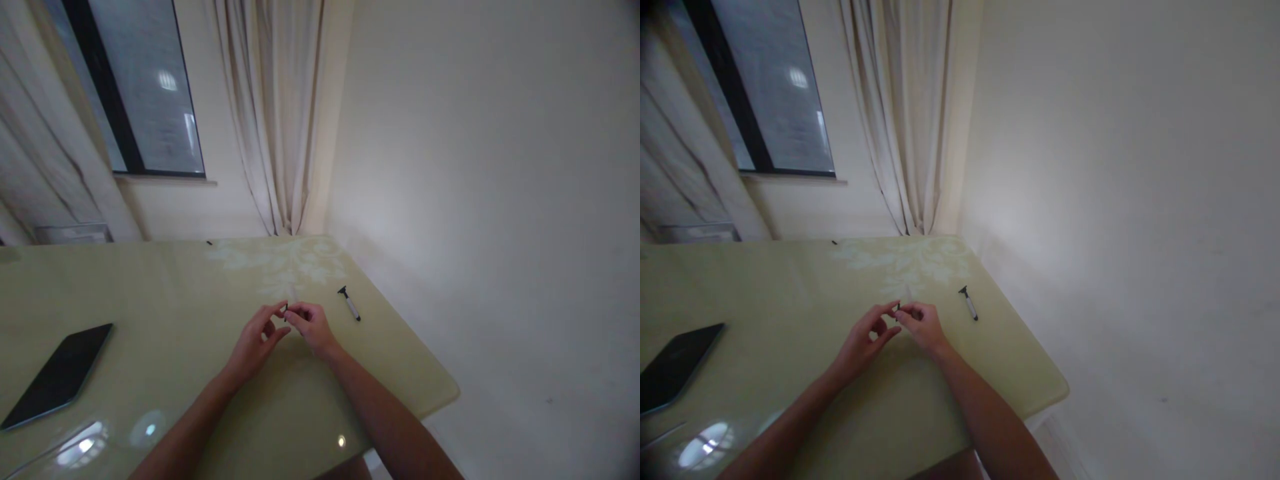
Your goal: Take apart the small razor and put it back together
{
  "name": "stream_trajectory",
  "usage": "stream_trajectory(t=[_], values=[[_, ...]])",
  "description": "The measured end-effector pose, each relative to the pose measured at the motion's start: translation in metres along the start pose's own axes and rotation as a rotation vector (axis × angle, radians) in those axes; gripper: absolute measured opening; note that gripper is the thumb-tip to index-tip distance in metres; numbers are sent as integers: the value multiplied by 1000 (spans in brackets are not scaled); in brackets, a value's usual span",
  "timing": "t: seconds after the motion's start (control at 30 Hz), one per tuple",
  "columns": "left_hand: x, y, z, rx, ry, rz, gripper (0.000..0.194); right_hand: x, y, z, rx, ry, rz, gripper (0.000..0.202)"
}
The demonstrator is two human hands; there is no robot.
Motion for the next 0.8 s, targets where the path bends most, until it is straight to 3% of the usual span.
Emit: stream_trajectory(t=[0.13, 0.27, 0.43, 0.8], values=[[1, 2, 2, -24, 32, -61, 40, 2, 7, -7, -138, -91, -113, 29], [-1, -4, 7, 41, 51, -3, 37, 3, 6, -13, -190, -127, -136, 33], [-2, -11, 16, 28, 88, 129, 42, 0, 3, -8, -225, -71, -79, 35], [4, 15, 16, -107, 230, 19, 38, 3, -1, -9, -16, 11, 36, 31]])
Point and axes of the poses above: each hand's wrist, its own x-axis away from the middle knuckle, its own z-axis out of the back of the hand, y = z × x, the point moved 7 cm from there along -x, towards the middle knuckle, and after that the axes turned 4 degrees about -z, right-handed, at the moved point
